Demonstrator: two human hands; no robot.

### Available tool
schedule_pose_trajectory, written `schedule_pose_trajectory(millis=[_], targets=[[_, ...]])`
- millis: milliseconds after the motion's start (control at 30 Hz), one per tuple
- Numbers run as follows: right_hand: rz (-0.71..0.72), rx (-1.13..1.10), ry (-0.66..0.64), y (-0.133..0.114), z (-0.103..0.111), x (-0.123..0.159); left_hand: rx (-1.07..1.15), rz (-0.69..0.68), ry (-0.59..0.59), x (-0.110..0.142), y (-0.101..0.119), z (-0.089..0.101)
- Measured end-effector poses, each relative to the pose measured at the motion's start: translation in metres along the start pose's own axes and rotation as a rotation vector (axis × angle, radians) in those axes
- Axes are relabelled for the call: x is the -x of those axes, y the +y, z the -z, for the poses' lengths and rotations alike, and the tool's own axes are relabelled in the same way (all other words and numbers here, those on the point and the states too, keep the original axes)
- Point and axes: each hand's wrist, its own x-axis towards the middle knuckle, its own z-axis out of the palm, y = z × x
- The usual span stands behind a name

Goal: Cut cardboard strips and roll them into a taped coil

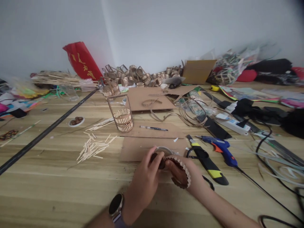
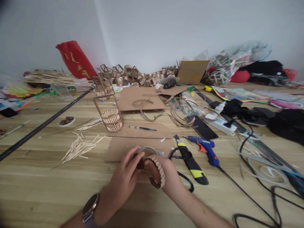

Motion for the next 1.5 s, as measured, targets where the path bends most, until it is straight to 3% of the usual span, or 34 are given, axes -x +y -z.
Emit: schedule_pose_trajectory(millis=[100,200,367,533,733,833,1000,1167,1333,1433,1500], targets=[[0.043,0.113,0.023,0.003,-0.004,0.001,-0.004,-0.005,0.003,0.001,0.0,0.0],[-0.028,0.023,0.017,0.003,-0.002,0.002,0.124,0.008,0.031,-0.001,0.001,0.004],[-0.092,-0.115,0.066,0.0,0.0,0.001,0.53,0.25,0.103,-0.008,-0.002,0.012],[-0.011,-0.125,0.082,0.006,-0.004,0.003,0.605,0.382,0.031,-0.014,-0.006,0.015],[0.135,-0.074,0.11,0.009,0.004,0.003,0.401,0.243,0.052,-0.016,-0.011,0.022],[0.293,-0.013,0.121,0.007,0.012,0.0,0.207,0.096,0.074,-0.016,-0.013,0.025],[0.529,0.18,0.032,0.011,0.018,-0.005,-0.088,-0.081,0.107,-0.018,-0.013,0.026],[0.545,0.304,-0.062,0.015,0.019,-0.002,-0.235,-0.138,0.075,-0.017,-0.009,0.022],[0.535,0.38,-0.101,0.009,0.021,0.002,-0.237,-0.134,0.075,-0.015,-0.006,0.019],[0.511,0.281,-0.013,0.003,0.019,0.001,-0.067,-0.059,0.097,-0.016,-0.007,0.023],[0.423,0.173,0.06,-0.001,0.017,0.0,0.115,0.063,0.083,-0.017,-0.009,0.026]])
